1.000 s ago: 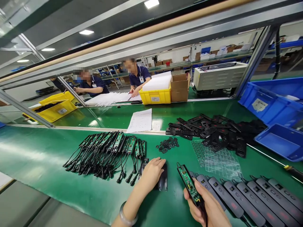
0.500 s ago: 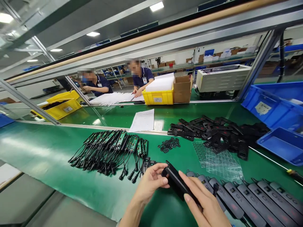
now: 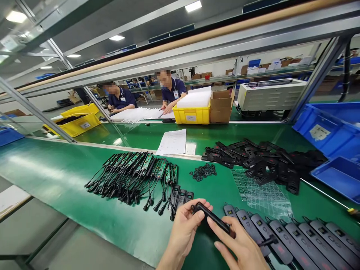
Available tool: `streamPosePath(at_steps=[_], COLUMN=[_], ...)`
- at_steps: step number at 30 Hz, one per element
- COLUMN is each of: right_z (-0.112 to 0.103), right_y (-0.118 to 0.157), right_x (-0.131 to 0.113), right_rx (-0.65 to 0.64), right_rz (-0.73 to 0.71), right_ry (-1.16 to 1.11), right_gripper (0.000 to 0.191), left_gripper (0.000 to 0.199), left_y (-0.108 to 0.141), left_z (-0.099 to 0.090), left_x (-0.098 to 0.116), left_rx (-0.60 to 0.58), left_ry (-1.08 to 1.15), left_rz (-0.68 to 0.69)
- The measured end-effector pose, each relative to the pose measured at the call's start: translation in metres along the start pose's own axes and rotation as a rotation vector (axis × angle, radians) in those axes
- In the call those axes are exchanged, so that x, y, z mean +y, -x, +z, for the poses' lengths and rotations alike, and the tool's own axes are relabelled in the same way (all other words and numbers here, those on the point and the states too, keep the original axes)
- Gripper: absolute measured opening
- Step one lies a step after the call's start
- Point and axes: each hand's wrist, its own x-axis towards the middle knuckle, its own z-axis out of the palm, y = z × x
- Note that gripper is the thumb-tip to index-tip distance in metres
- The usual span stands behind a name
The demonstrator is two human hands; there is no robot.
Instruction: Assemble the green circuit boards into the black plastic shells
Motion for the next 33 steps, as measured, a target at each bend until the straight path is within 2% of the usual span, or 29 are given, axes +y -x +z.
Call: streamPosePath(at_steps=[2, 5, 7, 10, 13, 16, 19, 23, 27, 29, 31, 32, 33], right_z=[0.0, 0.002, 0.004, 0.01, 0.015, 0.017, 0.019, 0.022, 0.021, 0.022, 0.025, 0.027, 0.029], right_y=[0.002, 0.004, 0.005, 0.004, 0.005, 0.007, 0.01, 0.009, -0.001, -0.005, -0.004, -0.002, 0.002], right_x=[0.0, 0.001, 0.002, 0.004, 0.006, 0.006, 0.004, -0.007, -0.017, -0.016, -0.008, -0.002, 0.005], right_rx=[-0.006, -0.031, -0.019, 0.081, 0.168, 0.228, 0.214, 0.174, 0.188, 0.173, 0.126, 0.096, 0.07], right_rz=[0.078, 0.151, 0.143, 0.112, 0.062, -0.035, -0.122, -0.176, -0.198, -0.215, -0.204, -0.19, -0.175], right_ry=[-0.041, -0.123, -0.135, -0.093, -0.022, 0.136, 0.266, 0.305, 0.376, 0.393, 0.417, 0.436, 0.463], right_gripper=[0.04, 0.024, 0.018, 0.017, 0.022, 0.034, 0.038, 0.036, 0.046, 0.047, 0.044, 0.042, 0.041], left_gripper=[0.033, 0.032, 0.03, 0.028, 0.028, 0.042, 0.055, 0.054, 0.057, 0.058, 0.053, 0.048, 0.041], left_y=[0.002, 0.005, 0.007, 0.006, 0.005, 0.004, 0.004, 0.005, 0.006, 0.004, -0.004, -0.009, -0.016], left_z=[0.001, 0.002, 0.002, 0.001, -0.002, -0.003, -0.005, -0.01, -0.018, -0.023, -0.029, -0.034, -0.041], left_x=[-0.002, -0.006, -0.01, -0.015, -0.019, -0.023, -0.027, -0.03, -0.027, -0.019, -0.005, 0.004, 0.013], left_rx=[0.049, 0.062, 0.079, 0.109, 0.069, -0.001, -0.028, -0.028, -0.056, -0.127, -0.146, -0.074, 0.047], left_ry=[0.009, 0.033, 0.053, 0.084, 0.052, 0.011, 0.001, -0.108, -0.224, -0.376, -0.717, -0.942, -1.162], left_rz=[0.028, 0.073, 0.114, 0.154, 0.15, 0.088, -0.046, -0.107, -0.188, -0.199, -0.069, 0.054, 0.195])
